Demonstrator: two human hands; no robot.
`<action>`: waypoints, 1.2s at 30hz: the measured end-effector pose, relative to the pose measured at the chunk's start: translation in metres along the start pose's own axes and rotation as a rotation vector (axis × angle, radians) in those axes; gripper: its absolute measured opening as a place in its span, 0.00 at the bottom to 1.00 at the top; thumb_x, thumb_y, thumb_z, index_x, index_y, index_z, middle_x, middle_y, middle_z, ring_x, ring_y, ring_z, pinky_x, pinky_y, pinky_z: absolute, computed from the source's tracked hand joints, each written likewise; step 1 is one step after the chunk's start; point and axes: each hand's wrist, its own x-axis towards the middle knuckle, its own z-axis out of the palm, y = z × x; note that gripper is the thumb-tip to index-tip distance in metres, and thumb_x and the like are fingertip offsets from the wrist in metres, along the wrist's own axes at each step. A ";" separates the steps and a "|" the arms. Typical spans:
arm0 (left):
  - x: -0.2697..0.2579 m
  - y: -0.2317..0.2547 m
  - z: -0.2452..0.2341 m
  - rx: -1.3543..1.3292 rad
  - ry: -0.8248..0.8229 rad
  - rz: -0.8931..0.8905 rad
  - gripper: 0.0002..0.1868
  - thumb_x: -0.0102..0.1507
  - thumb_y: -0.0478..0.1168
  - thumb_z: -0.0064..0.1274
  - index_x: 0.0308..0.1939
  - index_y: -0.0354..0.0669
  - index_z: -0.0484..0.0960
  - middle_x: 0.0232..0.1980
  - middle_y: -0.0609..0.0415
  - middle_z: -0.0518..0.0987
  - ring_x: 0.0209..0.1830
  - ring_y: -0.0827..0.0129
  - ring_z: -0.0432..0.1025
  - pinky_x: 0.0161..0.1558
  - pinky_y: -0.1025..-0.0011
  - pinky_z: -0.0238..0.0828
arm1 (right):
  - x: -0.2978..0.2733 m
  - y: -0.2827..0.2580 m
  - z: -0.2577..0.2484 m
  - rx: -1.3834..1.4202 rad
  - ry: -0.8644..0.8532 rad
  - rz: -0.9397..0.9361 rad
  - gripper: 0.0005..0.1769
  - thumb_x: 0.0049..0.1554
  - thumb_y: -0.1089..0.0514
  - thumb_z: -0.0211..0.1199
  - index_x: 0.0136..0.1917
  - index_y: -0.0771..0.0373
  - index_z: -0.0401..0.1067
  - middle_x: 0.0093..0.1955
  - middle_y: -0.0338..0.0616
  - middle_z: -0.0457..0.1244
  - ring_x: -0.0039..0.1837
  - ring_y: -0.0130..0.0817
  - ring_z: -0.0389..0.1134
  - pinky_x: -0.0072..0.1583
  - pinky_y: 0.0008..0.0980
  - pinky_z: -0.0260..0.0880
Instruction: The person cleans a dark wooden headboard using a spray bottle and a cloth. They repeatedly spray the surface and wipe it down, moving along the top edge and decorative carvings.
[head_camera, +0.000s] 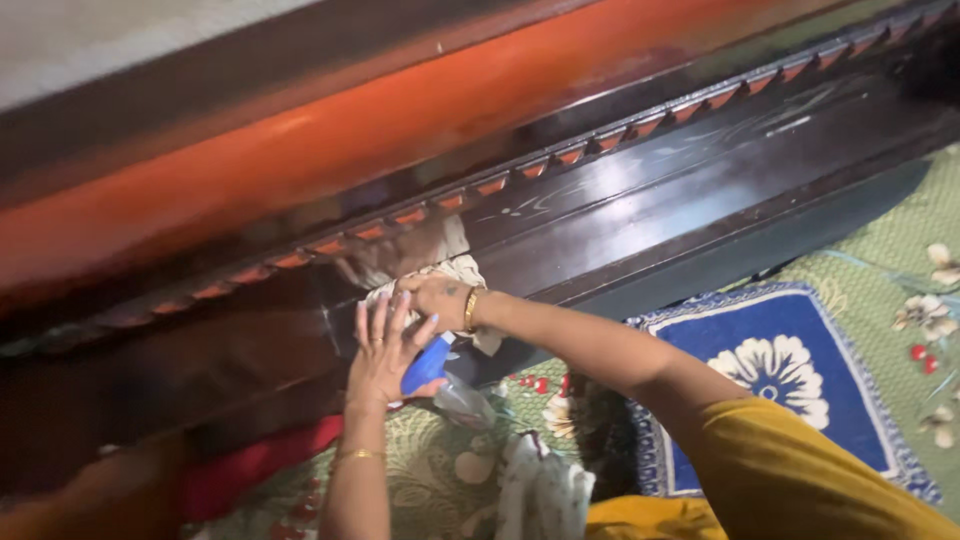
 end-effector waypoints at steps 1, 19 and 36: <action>0.000 0.003 0.000 0.031 -0.068 -0.034 0.64 0.37 0.73 0.66 0.74 0.70 0.57 0.81 0.41 0.43 0.81 0.37 0.32 0.74 0.30 0.25 | -0.008 0.003 -0.006 -0.012 -0.004 -0.029 0.28 0.41 0.47 0.71 0.50 0.66 0.75 0.55 0.58 0.66 0.58 0.56 0.69 0.60 0.48 0.68; -0.003 0.005 -0.004 0.109 -0.080 -0.001 0.56 0.44 0.78 0.58 0.75 0.79 0.59 0.83 0.45 0.39 0.81 0.38 0.33 0.72 0.27 0.23 | -0.221 0.082 -0.178 -0.500 -0.502 0.723 0.24 0.53 0.41 0.68 0.57 0.55 0.74 0.59 0.46 0.64 0.62 0.46 0.68 0.62 0.44 0.69; -0.014 -0.004 0.007 0.113 -0.035 0.027 0.63 0.42 0.83 0.55 0.78 0.78 0.51 0.83 0.46 0.40 0.82 0.42 0.33 0.72 0.23 0.23 | -0.008 0.002 -0.014 -0.209 -0.123 -0.031 0.26 0.42 0.51 0.72 0.54 0.62 0.76 0.58 0.58 0.65 0.58 0.58 0.67 0.56 0.50 0.69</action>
